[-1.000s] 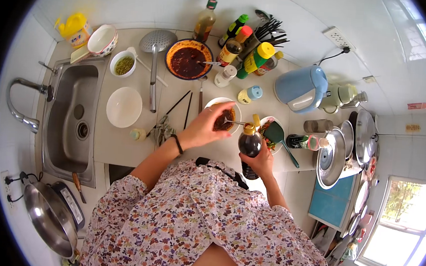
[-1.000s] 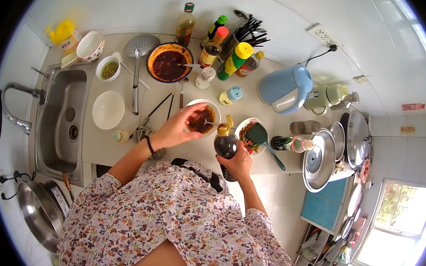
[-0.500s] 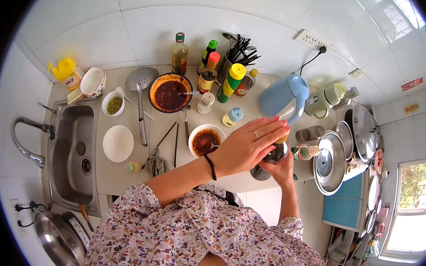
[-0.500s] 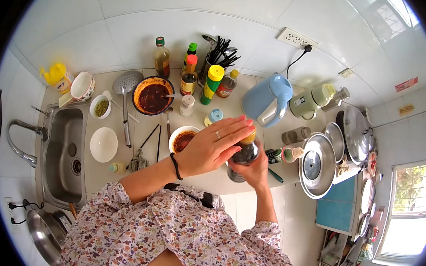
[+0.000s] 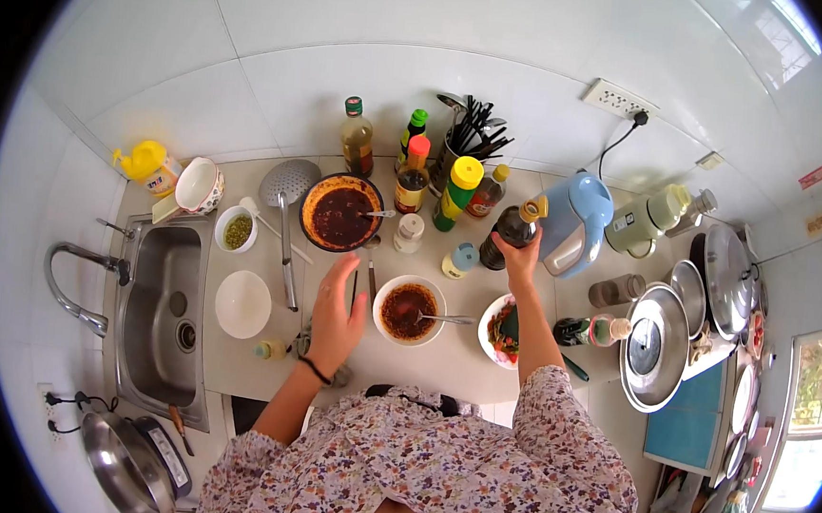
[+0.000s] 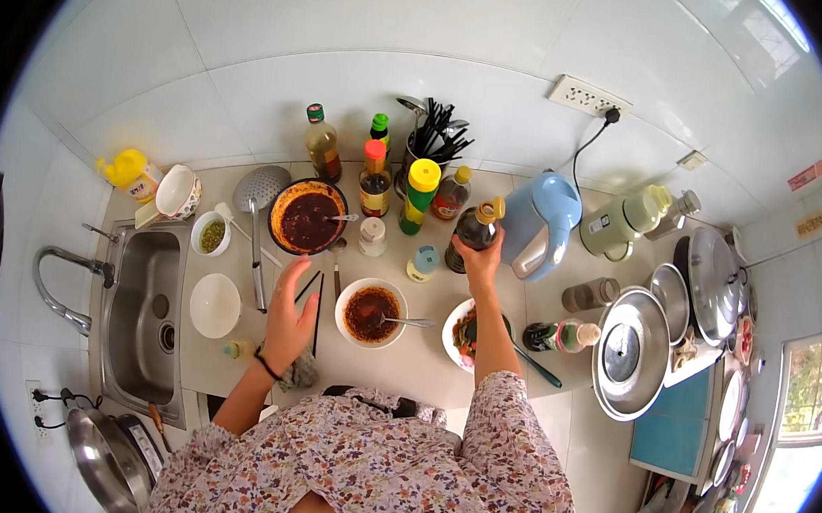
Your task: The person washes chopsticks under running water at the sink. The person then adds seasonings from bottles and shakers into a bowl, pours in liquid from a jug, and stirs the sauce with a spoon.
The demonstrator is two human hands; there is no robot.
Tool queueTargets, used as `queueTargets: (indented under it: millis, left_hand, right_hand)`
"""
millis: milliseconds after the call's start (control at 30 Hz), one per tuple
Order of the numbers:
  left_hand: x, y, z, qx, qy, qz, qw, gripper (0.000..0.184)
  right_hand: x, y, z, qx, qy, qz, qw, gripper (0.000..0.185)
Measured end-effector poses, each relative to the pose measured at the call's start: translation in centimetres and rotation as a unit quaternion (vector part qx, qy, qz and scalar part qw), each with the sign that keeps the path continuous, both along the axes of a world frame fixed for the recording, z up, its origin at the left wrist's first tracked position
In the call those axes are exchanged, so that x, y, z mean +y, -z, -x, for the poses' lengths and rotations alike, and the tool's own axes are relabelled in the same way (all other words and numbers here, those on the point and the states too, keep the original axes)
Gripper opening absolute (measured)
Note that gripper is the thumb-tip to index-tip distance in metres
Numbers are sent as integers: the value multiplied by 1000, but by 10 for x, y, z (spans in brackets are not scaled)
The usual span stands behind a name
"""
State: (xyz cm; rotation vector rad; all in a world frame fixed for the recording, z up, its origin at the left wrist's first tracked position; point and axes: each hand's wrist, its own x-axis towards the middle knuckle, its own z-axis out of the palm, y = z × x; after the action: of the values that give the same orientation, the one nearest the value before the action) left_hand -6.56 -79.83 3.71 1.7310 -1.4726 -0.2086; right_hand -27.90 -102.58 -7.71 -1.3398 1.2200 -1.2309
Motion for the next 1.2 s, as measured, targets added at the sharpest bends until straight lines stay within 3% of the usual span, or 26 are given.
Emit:
queueTargets:
  millis: [133,200,300,400,467,533,633,767,833,867,900,967,1000,1033,1067,1100,1133,1200]
  left_hand:
    - [29,24,-4,80,-72,-70,992,41]
    - [35,31,2,100,-86,-90,987,40]
    - [30,36,11,115,-77,-96,986,39]
    - [31,45,15,126,-65,-111,984,38]
    - [33,56,13,108,-48,-90,989,36]
    - [39,58,9,116,-63,-110,985,34]
    - [46,65,7,136,-74,-141,978,31]
    - [56,82,9,147,-84,-176,970,29]
    - [63,87,8,147,-87,-188,967,30]
    - [68,90,5,117,-76,-188,972,30]
    - [73,94,1,87,-67,-187,976,31]
    - [92,109,-3,135,-99,-198,966,31]
    - [101,114,-5,182,-125,-210,953,31]
    - [106,115,-6,182,-126,-208,953,31]
    - [111,115,-7,196,-124,-233,944,31]
    - [114,117,-8,210,-122,-259,935,32]
    - [115,119,-9,210,-121,-259,935,32]
    - [119,125,-9,182,-115,-285,934,32]
  right_hand:
    - [-4,19,-7,-64,-17,-26,997,76]
    - [5,16,-2,-19,-16,-9,1000,82]
    - [9,-26,12,-162,-99,-24,981,65]
    - [-20,-46,13,-158,-136,-16,978,48]
    - [-31,-57,6,-6,-140,-24,990,35]
    - [-40,-43,-2,-55,-93,-43,993,32]
    - [-32,-61,-8,-61,-85,-43,994,32]
    - [-44,-41,-8,-54,-101,-15,993,30]
    - [-46,-35,-11,-66,-14,74,995,35]
    - [-36,-44,-7,67,48,190,978,34]
    - [-20,-53,2,196,108,299,928,34]
    - [47,-69,15,85,1,146,986,27]
    - [81,-56,23,175,-25,71,982,24]
    - [111,-24,31,171,-88,-62,979,31]
    - [136,16,37,160,-153,-111,969,41]
    - [159,-5,22,49,-128,-356,924,53]
    - [165,5,18,-76,-127,-395,907,53]
    - [158,21,4,-173,-132,-352,910,44]
